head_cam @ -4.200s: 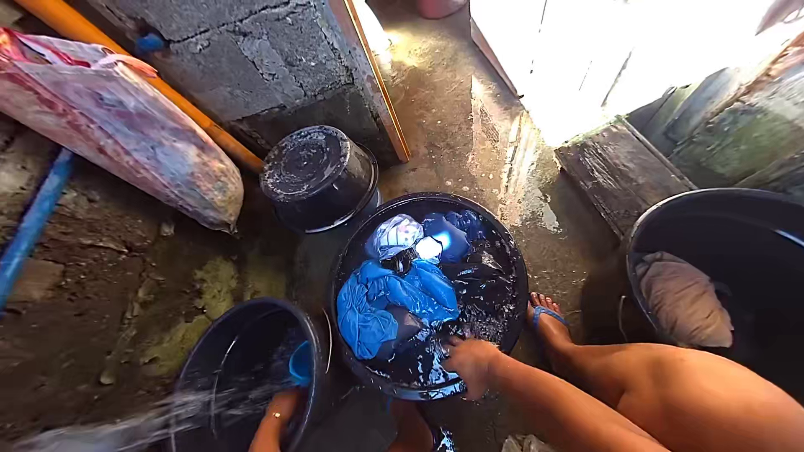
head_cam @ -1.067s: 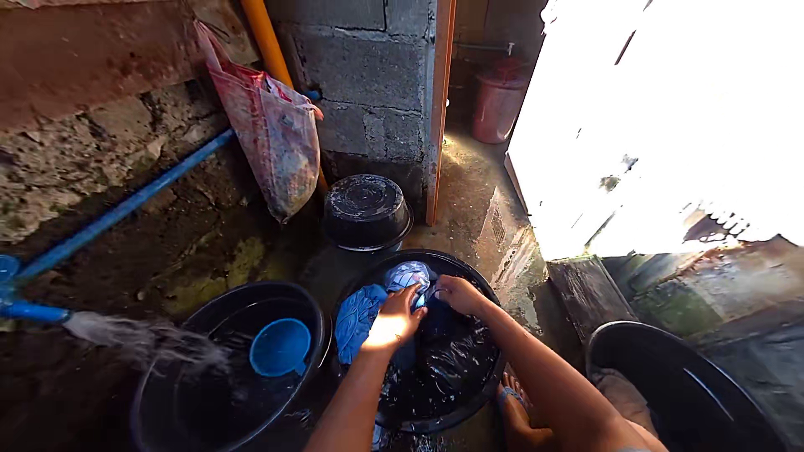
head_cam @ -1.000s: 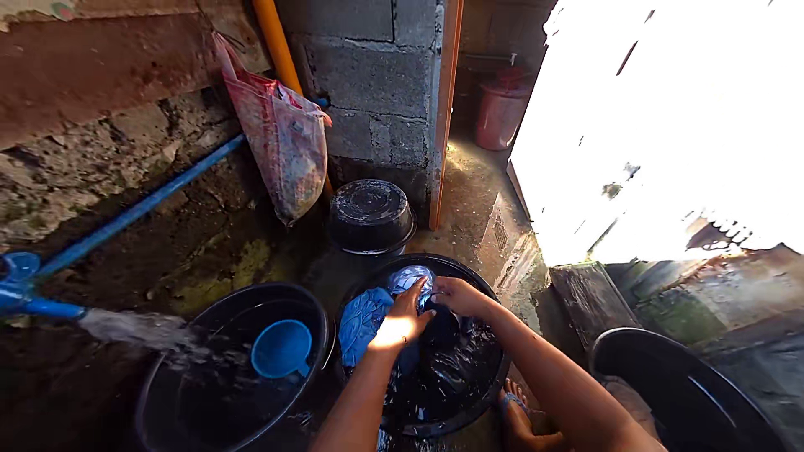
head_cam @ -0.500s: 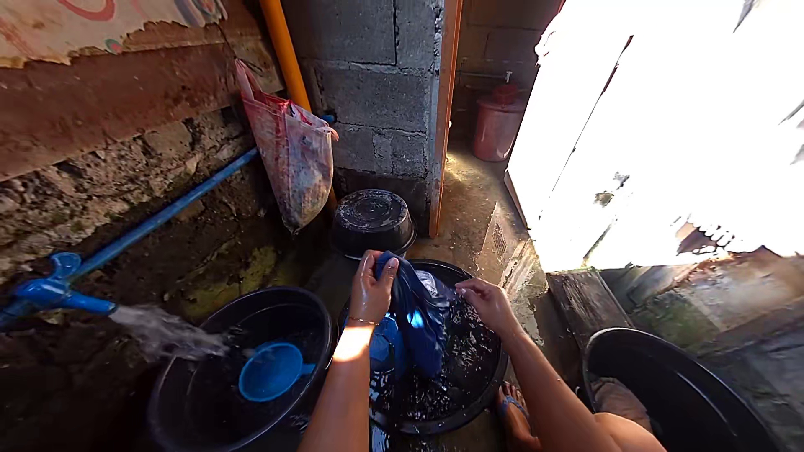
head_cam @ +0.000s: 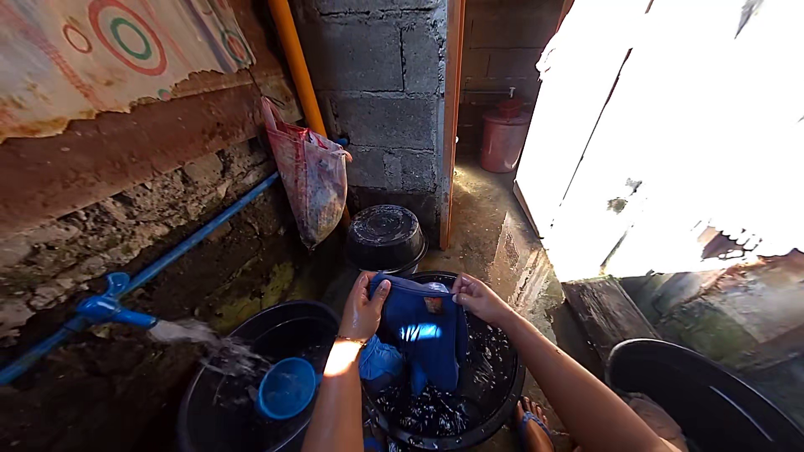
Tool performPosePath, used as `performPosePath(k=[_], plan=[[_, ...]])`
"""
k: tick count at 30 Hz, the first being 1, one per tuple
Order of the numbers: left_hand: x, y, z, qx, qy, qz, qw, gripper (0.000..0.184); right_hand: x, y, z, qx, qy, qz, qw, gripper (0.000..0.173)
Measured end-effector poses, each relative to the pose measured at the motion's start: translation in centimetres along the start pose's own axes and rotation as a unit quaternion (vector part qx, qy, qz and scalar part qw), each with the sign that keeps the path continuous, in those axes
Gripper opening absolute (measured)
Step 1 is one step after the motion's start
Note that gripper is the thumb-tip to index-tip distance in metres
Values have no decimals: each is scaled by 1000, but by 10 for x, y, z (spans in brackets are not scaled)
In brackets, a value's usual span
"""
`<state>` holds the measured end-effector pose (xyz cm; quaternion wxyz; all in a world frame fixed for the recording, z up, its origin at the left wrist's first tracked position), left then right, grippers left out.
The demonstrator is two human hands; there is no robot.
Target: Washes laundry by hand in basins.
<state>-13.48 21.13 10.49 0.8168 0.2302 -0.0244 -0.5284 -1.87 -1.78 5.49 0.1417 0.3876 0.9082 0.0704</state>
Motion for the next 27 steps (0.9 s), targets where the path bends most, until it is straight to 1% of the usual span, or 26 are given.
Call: performPosePath(k=[2,4,5,7,8,10,12,13,14,15,16,17,18,19,20,21,22,23,24,25,27], plan=[[-7,2,-3,-30,34,15,999,18,-2,1,-10,-21,-29,-31,999,11],[-10,4,-7,-34,48,19,998,20,-4,6,-20,-22,-141,-76,987,23],[-10,6,-8,-30,46,15,998,20,-6,10,-29,-13,-218,-93,971,27],[-10,7,-8,-18,40,5,999,21,-12,20,-50,6,-339,-93,936,28],[-12,7,-9,-15,43,-4,999,24,-19,24,-60,11,-361,-68,930,26],[-19,10,-7,-21,72,-23,997,28,-46,30,-82,3,-324,17,946,25],[-27,19,-2,-27,122,-39,991,26,-92,34,-111,-56,-226,133,963,21],[-27,25,1,-23,143,-56,988,24,-117,33,-138,-86,-169,181,965,16],[-23,32,5,-20,156,-81,984,24,-136,31,-166,-111,-130,211,962,13],[-14,38,10,-12,162,-107,981,25,-149,30,-190,-124,-117,225,959,13],[-1,45,16,-2,165,-135,977,25,-152,31,-204,-124,-132,227,957,14],[14,50,22,9,162,-160,974,23,-147,32,-208,-113,-163,210,957,14],[29,54,29,16,145,-181,973,22,-134,35,-203,-93,-193,172,961,20],[42,58,37,24,120,-196,973,18,-116,38,-190,-71,-215,114,967,33],[53,60,44,32,89,-209,973,14,-96,41,-170,-56,-212,56,974,47],[61,62,51,40,55,-224,972,11,-75,42,-148,-41,-184,4,982,58],[66,64,59,50,34,-235,970,10,-59,42,-129,-32,-143,-38,989,59],[67,65,67,56,29,-241,969,9,-47,42,-115,-33,-80,-64,994,47],[66,66,76,57,30,-242,968,7,-41,41,-105,-41,-12,-73,996,31],[65,67,84,59,30,-241,968,5,-39,39,-98,-56,47,-87,993,20],[64,71,104,95,18,-227,969,2,-37,38,-91,-73,119,-128,982,14]])
Point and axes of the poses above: each hand's wrist, its own y-axis towards the middle knuckle, its own x-axis out of the palm, z = x × y, the point moved 3 cm from there along y, towards the middle knuckle, and after that the axes turned 1 degree about x, right-handed, at the moved point
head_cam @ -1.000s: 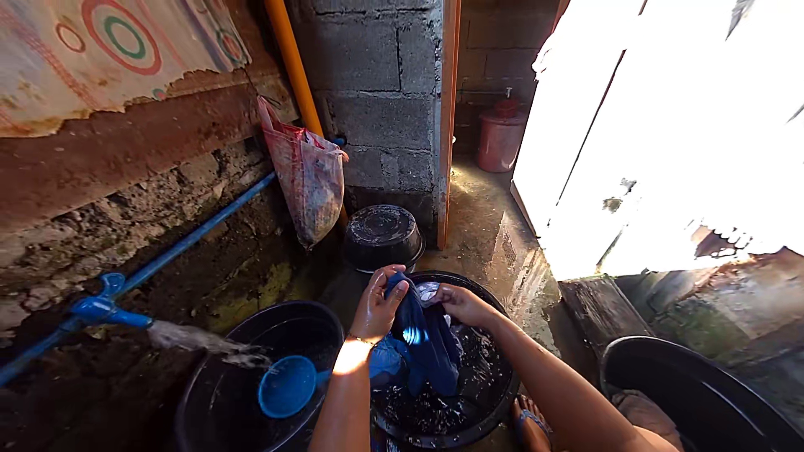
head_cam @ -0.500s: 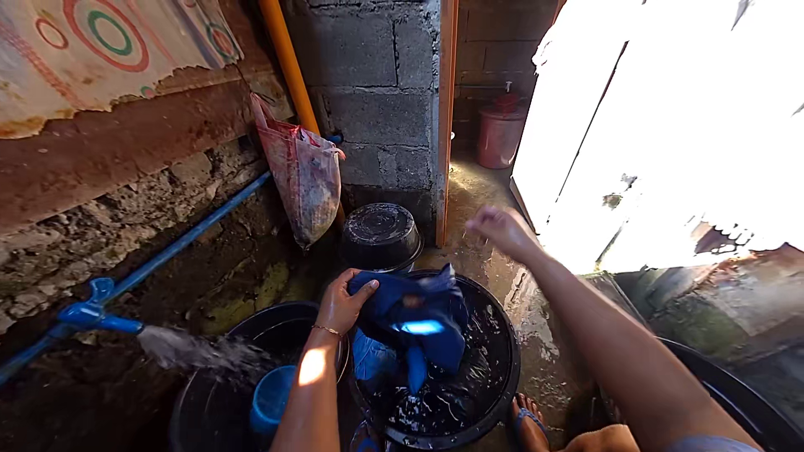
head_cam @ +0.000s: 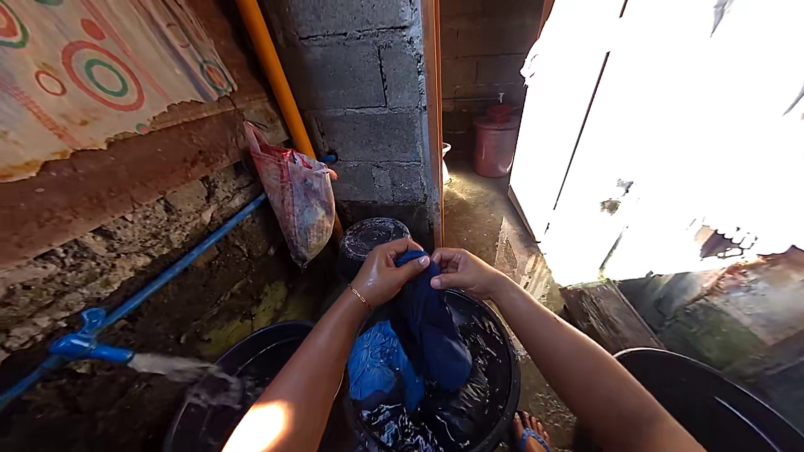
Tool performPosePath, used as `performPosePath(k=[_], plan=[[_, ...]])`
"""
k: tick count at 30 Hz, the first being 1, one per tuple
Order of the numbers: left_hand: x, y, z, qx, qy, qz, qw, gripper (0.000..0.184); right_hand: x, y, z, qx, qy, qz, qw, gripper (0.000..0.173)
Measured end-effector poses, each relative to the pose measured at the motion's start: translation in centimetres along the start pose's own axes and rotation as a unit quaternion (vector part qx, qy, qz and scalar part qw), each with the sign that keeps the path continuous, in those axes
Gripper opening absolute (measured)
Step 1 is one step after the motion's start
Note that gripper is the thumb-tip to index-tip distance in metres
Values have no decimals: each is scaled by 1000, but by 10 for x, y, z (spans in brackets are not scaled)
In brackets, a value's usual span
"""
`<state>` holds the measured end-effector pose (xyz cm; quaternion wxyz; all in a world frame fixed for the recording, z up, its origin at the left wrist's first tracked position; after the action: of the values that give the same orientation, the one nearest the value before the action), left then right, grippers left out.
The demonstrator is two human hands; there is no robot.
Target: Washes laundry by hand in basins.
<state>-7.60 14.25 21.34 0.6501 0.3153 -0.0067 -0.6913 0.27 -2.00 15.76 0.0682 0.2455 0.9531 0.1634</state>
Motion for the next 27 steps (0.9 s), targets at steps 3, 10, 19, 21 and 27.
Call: performPosePath(k=[3,10,19,21,27], plan=[[-12,20,31,89,-12,75,993,2,7,-5,9,66,0,-50,997,11],[-79,60,99,137,67,117,981,8,-51,-12,-73,35,-185,18,982,12],[-172,62,61,142,95,-136,976,12,-66,18,-201,-12,-372,-84,924,12],[-132,26,37,60,164,-190,966,10,-57,8,-172,88,-421,-121,895,10],[43,-90,-163,-216,247,-523,786,30,-14,-55,92,339,-478,-371,721,32]])
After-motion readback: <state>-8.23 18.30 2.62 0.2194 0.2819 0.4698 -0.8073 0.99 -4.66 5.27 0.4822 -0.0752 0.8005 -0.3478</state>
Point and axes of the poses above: each hand's wrist, its own y-axis towards the middle knuckle, its own x-axis out of the palm, z = x × y, the point moved 3 cm from there along y, towards the middle knuckle, and after that the axes turned 1 degree about x, right-handed, at the moved point
